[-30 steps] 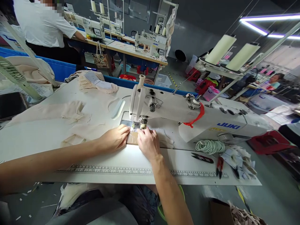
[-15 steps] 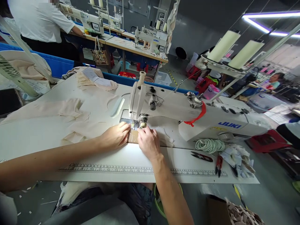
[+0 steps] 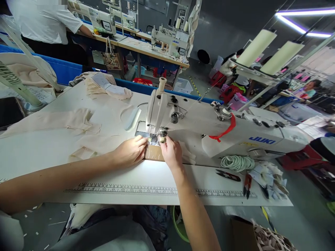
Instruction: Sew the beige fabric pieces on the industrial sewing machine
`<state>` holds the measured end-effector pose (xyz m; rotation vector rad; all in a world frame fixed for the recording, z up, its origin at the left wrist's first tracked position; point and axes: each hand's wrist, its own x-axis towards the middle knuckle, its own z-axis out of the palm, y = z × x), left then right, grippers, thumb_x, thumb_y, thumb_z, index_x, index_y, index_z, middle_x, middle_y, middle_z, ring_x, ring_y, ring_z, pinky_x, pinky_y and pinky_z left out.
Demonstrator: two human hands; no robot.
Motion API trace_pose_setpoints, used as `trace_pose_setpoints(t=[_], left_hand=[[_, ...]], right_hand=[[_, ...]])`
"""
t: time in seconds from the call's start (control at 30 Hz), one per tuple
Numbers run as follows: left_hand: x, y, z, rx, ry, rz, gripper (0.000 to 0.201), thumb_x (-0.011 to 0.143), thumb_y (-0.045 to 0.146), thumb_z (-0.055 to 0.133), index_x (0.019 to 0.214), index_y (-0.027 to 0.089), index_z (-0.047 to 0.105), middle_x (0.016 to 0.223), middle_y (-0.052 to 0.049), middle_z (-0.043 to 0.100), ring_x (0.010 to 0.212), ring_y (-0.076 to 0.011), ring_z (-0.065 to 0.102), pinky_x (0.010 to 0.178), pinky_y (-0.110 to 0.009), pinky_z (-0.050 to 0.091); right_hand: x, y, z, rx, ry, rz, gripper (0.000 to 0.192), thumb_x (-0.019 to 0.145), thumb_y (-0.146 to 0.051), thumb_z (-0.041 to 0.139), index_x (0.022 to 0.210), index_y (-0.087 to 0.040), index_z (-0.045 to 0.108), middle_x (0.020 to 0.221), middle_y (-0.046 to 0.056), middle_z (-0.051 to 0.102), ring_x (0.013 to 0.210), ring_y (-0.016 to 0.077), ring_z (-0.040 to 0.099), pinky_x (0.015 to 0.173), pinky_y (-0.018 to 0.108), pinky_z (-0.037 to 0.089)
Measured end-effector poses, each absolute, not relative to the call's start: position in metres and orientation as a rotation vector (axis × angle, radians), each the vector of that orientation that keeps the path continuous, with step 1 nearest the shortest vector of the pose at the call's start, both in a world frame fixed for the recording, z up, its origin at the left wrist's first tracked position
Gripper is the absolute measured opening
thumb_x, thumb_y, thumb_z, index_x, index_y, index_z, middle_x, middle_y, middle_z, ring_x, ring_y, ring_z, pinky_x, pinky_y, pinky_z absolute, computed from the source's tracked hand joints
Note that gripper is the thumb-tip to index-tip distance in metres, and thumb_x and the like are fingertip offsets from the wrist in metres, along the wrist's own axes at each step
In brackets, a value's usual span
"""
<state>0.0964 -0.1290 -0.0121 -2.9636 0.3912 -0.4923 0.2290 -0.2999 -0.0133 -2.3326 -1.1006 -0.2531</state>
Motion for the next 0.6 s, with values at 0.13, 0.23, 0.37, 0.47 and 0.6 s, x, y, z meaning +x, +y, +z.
trace_pose_setpoints(t=[0.13,0.23,0.37,0.47,0.6], left_hand=[[0.100,-0.127,-0.011,-2.988,0.369,-0.453,0.031,0.098,0.021,0.040,0.087,0.014,0.068,0.098,-0.012,0.065,0.090,-0.0251,0.054,0.077,-0.035,0.048],[0.102,-0.125,-0.011,-2.977,0.343,-0.430,0.031,0.098,0.022,0.040,0.089,0.015,0.068,0.098,-0.012,0.065,0.092,-0.0258,0.055,0.079,-0.035,0.048],[0.103,-0.124,-0.014,-2.989,0.352,-0.437,0.032,0.098,0.022,0.041,0.088,0.012,0.069,0.102,-0.015,0.065,0.094,-0.0267,0.057,0.079,-0.036,0.049],[0.104,-0.124,-0.016,-3.016,0.352,-0.455,0.033,0.098,0.022,0.039,0.087,0.013,0.069,0.104,-0.014,0.066,0.093,-0.0264,0.058,0.077,-0.036,0.050],[0.109,-0.114,-0.010,-3.127,0.339,-0.530,0.031,0.097,0.020,0.039,0.091,0.013,0.069,0.098,-0.013,0.068,0.091,-0.0252,0.060,0.079,-0.036,0.051]], right_hand=[[0.225,-0.301,-0.017,-2.304,-1.130,-0.276,0.044,0.105,-0.040,0.037,0.077,-0.021,0.066,0.072,0.008,0.072,0.067,0.0187,0.065,0.069,0.028,0.042],[0.226,-0.297,-0.015,-2.327,-1.117,-0.260,0.046,0.105,-0.039,0.037,0.071,-0.022,0.063,0.064,0.006,0.069,0.062,0.0177,0.063,0.067,0.027,0.040],[0.228,-0.296,-0.014,-2.328,-1.105,-0.268,0.050,0.104,-0.042,0.037,0.065,-0.023,0.059,0.059,0.005,0.065,0.060,0.0172,0.061,0.066,0.027,0.040],[0.228,-0.301,-0.015,-2.312,-1.114,-0.273,0.053,0.104,-0.045,0.035,0.062,-0.023,0.058,0.056,0.004,0.063,0.058,0.0166,0.059,0.065,0.026,0.039],[0.220,-0.308,-0.010,-2.312,-1.137,-0.268,0.051,0.104,-0.043,0.037,0.066,-0.022,0.064,0.057,0.003,0.062,0.055,0.0157,0.056,0.062,0.026,0.039]])
